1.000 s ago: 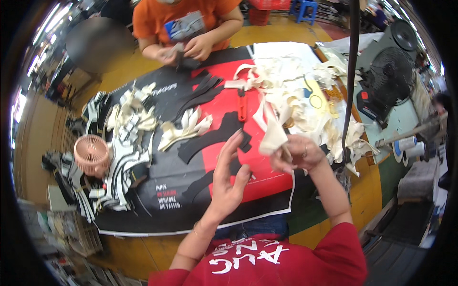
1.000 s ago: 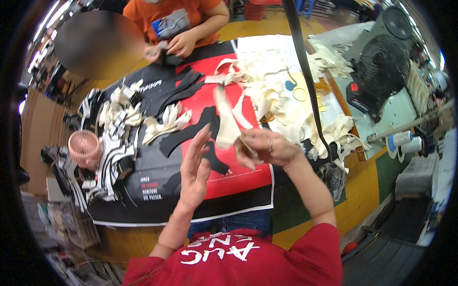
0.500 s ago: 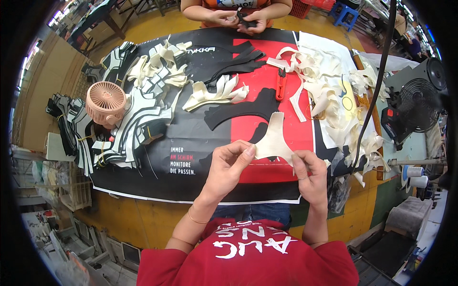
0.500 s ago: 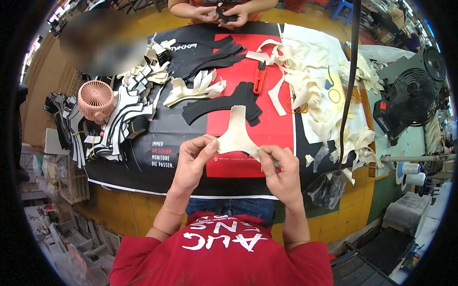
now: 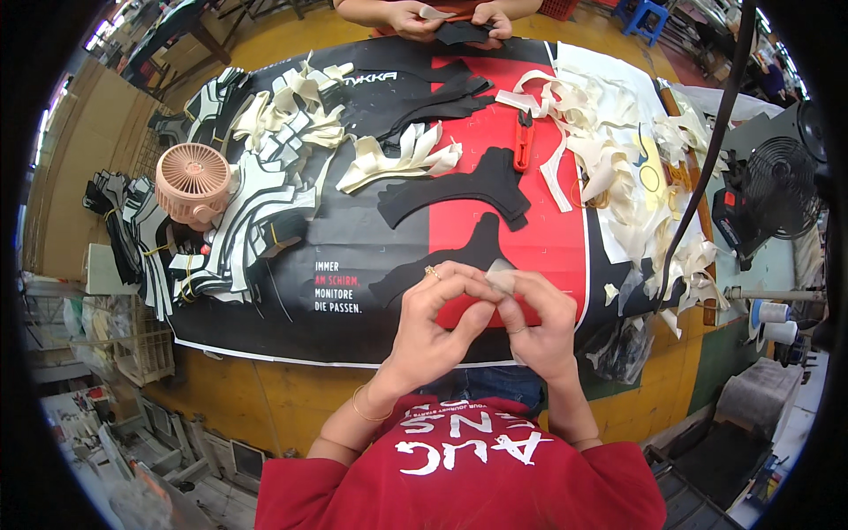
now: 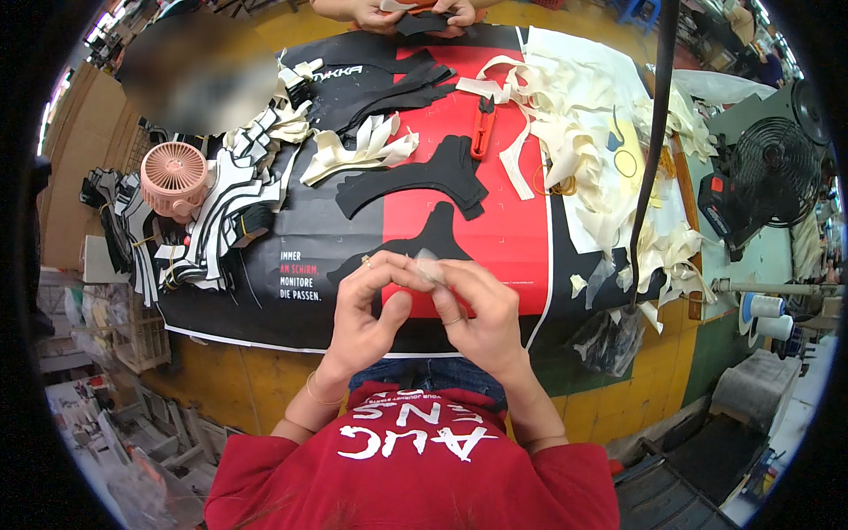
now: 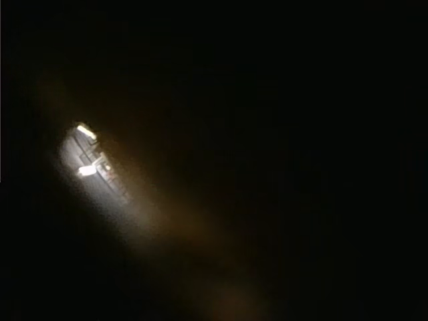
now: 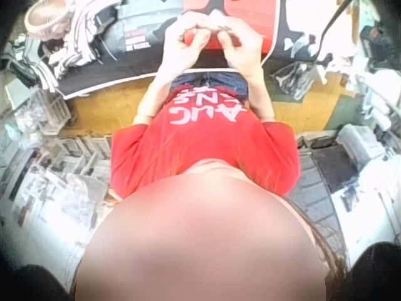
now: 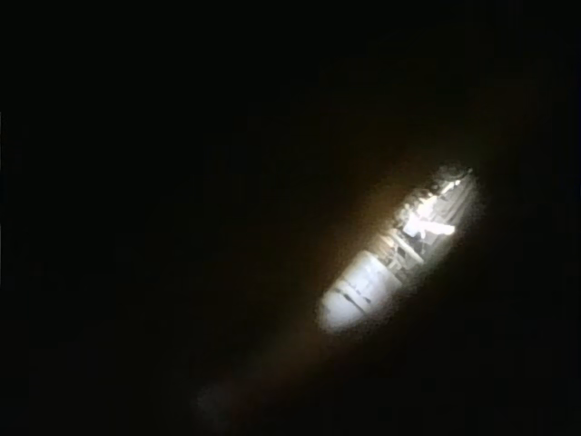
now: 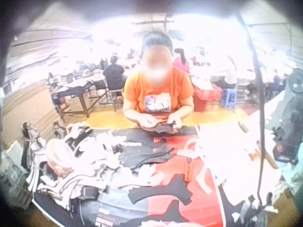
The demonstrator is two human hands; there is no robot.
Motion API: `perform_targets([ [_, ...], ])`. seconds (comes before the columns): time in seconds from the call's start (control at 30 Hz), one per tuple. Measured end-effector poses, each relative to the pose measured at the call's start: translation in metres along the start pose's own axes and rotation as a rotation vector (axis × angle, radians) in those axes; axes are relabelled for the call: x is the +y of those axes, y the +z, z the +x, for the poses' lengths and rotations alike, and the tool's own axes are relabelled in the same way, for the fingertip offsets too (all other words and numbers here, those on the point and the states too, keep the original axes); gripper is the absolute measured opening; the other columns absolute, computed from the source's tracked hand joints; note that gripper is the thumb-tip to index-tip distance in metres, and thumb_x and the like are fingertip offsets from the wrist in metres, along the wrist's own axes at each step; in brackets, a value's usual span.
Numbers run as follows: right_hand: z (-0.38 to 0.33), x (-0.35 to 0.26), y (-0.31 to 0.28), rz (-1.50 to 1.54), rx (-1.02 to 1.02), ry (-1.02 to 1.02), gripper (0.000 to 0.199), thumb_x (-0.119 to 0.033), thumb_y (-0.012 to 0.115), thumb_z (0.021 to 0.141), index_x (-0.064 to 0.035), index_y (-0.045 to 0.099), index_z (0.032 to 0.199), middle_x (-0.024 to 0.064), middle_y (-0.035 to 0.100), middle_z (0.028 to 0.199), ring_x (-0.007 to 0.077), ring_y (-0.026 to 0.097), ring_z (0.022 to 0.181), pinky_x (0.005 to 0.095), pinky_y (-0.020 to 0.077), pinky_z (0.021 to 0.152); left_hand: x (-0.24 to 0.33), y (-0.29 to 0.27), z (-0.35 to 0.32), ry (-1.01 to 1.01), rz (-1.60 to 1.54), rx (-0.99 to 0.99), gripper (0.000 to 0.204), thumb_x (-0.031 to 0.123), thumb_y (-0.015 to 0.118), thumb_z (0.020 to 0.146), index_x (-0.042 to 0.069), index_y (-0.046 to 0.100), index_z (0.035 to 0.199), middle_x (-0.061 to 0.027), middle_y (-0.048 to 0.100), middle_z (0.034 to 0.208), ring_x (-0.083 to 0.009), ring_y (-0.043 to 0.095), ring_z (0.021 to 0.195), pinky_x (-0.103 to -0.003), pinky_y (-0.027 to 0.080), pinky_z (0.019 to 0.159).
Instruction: The person assembles footwear parts by hand, aligning white and black fabric pieces and using red-handled shears to trim edges. They repeatedly pick, align, and cut pieces on a red and black work surface, with a coworker visible across the table also working on similar parts.
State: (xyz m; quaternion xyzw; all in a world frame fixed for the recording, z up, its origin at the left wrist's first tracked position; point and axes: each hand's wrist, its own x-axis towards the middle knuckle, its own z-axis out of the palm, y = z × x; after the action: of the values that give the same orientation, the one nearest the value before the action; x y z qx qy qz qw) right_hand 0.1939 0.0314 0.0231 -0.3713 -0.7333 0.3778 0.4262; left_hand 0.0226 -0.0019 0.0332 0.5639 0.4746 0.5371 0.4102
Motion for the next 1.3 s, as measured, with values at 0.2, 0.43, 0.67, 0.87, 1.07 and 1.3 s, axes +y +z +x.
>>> perform_targets([
  [0.2, -0.011, 0.005, -0.008, 0.83, -0.037, 0.6, 0.018, -0.01, 0.061, 0.098, 0.0056, 0.071, 0.102, 0.0066, 0.072, 0.09, 0.008, 0.065, 0.082, 0.0231, 0.051, 0.074, 0.01, -0.014, 0.005, 0.011, 0.226, 0.08, 0.031, 0.021, 0.073, 0.087, -0.001, 0.069, 0.108, -0.0137, 0.068, 0.1, -0.0247, 0.064, 0.097, -0.035, 0.048, 0.087],
  [0.43, -0.019, 0.007, -0.004, 0.751, -0.112, 0.603, 0.022, -0.013, 0.06, 0.1, 0.0059, 0.07, 0.105, 0.0023, 0.07, 0.087, 0.0049, 0.06, 0.08, 0.0197, 0.046, 0.07, -0.005, 0.0, 0.004, -0.339, -0.073, -0.058, 0.019, 0.014, 0.069, 0.092, -0.002, 0.069, 0.102, -0.0072, 0.069, 0.088, -0.0126, 0.064, 0.081, -0.027, 0.049, 0.076],
  [0.67, -0.019, 0.008, -0.01, 0.661, -0.224, 0.572, 0.023, -0.013, 0.061, 0.098, 0.007, 0.067, 0.109, 0.0062, 0.071, 0.085, 0.0083, 0.064, 0.077, 0.023, 0.0508, 0.067, -0.004, -0.008, 0.0, -0.319, -0.273, 0.126, 0.013, 0.011, 0.063, 0.097, -0.002, 0.065, 0.097, -0.001, 0.066, 0.087, -0.0054, 0.057, 0.081, -0.022, 0.046, 0.074],
  [0.87, -0.001, 0.0, -0.023, 0.362, -0.296, 0.469, 0.021, -0.016, 0.066, 0.095, 0.0019, 0.07, 0.105, 0.0067, 0.07, 0.077, 0.0114, 0.065, 0.069, 0.0263, 0.0516, 0.063, -0.006, -0.002, 0.003, -0.22, -0.19, 0.252, 0.018, 0.015, 0.061, 0.1, -0.003, 0.061, 0.1, -0.0013, 0.065, 0.086, -0.0043, 0.055, 0.078, -0.02, 0.045, 0.067],
  [1.07, 0.023, -0.002, -0.026, 0.155, -0.361, 0.308, 0.021, -0.018, 0.067, 0.094, 0.0003, 0.07, 0.104, 0.0094, 0.069, 0.075, 0.0138, 0.064, 0.065, 0.0297, 0.0495, 0.06, -0.017, -0.02, 0.009, -0.13, -0.059, 0.441, 0.019, 0.017, 0.06, 0.101, -0.001, 0.062, 0.1, -0.0012, 0.065, 0.086, -0.0031, 0.055, 0.073, -0.019, 0.043, 0.062],
  [1.3, 0.043, -0.003, -0.019, 0.102, -0.309, 0.282, 0.02, -0.015, 0.069, 0.093, 0.0003, 0.071, 0.105, 0.0104, 0.069, 0.078, 0.015, 0.064, 0.066, 0.0295, 0.0489, 0.061, -0.028, -0.058, 0.013, -0.116, -0.081, 0.43, 0.015, 0.013, 0.062, 0.099, -0.002, 0.064, 0.102, -0.0009, 0.066, 0.089, -0.0042, 0.056, 0.077, -0.02, 0.045, 0.068],
])
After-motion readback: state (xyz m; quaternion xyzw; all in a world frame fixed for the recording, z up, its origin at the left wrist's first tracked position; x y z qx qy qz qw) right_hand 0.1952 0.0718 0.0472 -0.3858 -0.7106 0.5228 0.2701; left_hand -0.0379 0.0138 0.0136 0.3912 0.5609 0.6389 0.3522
